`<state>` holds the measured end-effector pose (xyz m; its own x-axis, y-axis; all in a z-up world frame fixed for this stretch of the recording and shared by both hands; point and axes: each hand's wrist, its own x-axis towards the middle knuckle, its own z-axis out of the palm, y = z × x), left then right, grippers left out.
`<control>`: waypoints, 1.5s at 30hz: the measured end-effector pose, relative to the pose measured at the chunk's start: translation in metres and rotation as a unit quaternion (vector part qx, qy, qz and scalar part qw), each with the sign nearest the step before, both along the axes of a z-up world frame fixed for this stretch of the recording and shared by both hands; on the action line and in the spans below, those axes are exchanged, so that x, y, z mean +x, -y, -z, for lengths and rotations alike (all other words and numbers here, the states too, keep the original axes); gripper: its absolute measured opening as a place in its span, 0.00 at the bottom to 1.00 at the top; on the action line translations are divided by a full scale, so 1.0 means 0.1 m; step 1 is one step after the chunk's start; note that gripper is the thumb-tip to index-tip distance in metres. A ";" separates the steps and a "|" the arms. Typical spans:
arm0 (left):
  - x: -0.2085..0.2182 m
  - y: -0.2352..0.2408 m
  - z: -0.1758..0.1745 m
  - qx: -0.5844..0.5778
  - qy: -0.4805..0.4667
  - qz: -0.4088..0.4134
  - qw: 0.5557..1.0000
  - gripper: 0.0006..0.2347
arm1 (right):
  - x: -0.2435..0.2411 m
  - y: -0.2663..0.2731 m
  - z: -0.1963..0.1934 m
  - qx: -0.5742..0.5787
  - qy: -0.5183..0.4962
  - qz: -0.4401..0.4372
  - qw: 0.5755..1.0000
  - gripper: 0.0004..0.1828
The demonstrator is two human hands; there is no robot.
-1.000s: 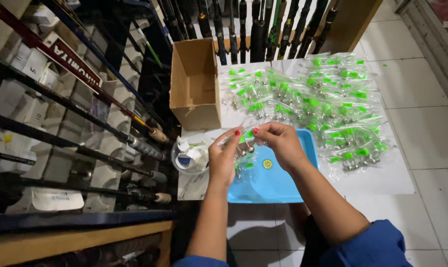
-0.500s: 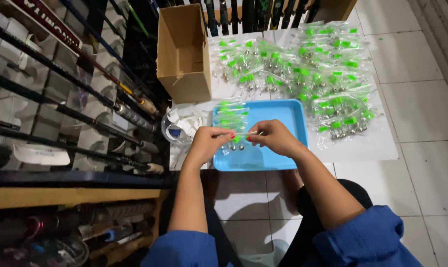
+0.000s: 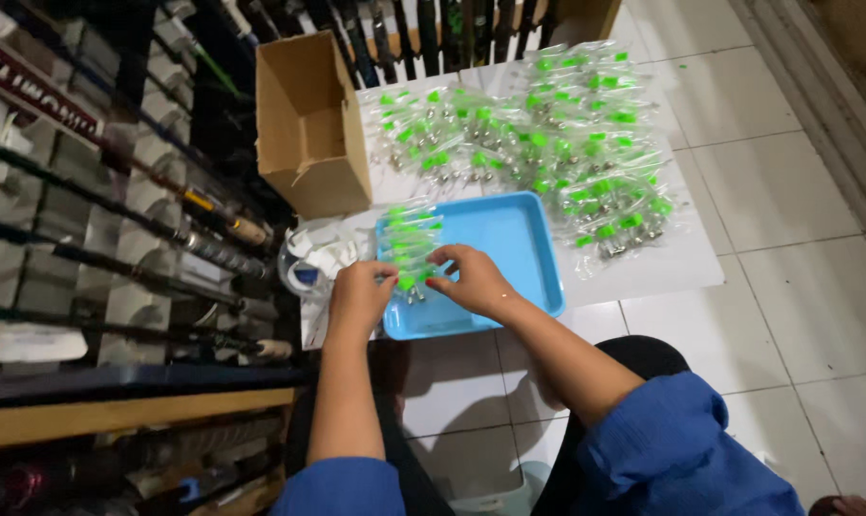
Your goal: The person places small green fishing lures into clear plastic bags and arranges them in a blue tray. The person then picks up the packaged lures from the tray and places them onto a white table surface.
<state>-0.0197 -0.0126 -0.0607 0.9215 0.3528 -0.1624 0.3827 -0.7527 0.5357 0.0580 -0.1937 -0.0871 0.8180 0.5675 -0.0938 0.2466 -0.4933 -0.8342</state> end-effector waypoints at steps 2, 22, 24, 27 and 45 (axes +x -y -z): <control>0.01 0.02 -0.03 0.002 0.002 -0.001 1.000 0.06 | 0.08 0.17 -0.31 0.014 0.015 0.005 1.000 0.19; 0.18 0.06 -0.28 -0.002 -0.016 0.076 0.997 0.09 | 1.02 1.99 -0.12 -0.384 0.307 0.059 0.869 0.09; 0.19 0.06 -0.29 -0.003 -0.002 0.074 0.997 0.09 | 1.03 2.02 -0.05 -0.359 0.334 0.073 0.868 0.05; 0.21 0.03 -0.20 0.016 -0.017 0.082 0.996 0.08 | 1.03 2.05 -0.06 -0.308 0.323 0.084 0.891 0.05; 0.26 0.70 -0.24 -0.580 0.017 -0.047 0.813 0.32 | 0.45 1.21 -0.68 0.144 0.333 0.024 0.931 0.05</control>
<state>0.0065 -0.0829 -0.0369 0.9101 0.0492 -0.4114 0.3797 0.2984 0.8757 0.1026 -0.3148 -0.0193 0.6654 0.4517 0.5944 0.7403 -0.2966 -0.6033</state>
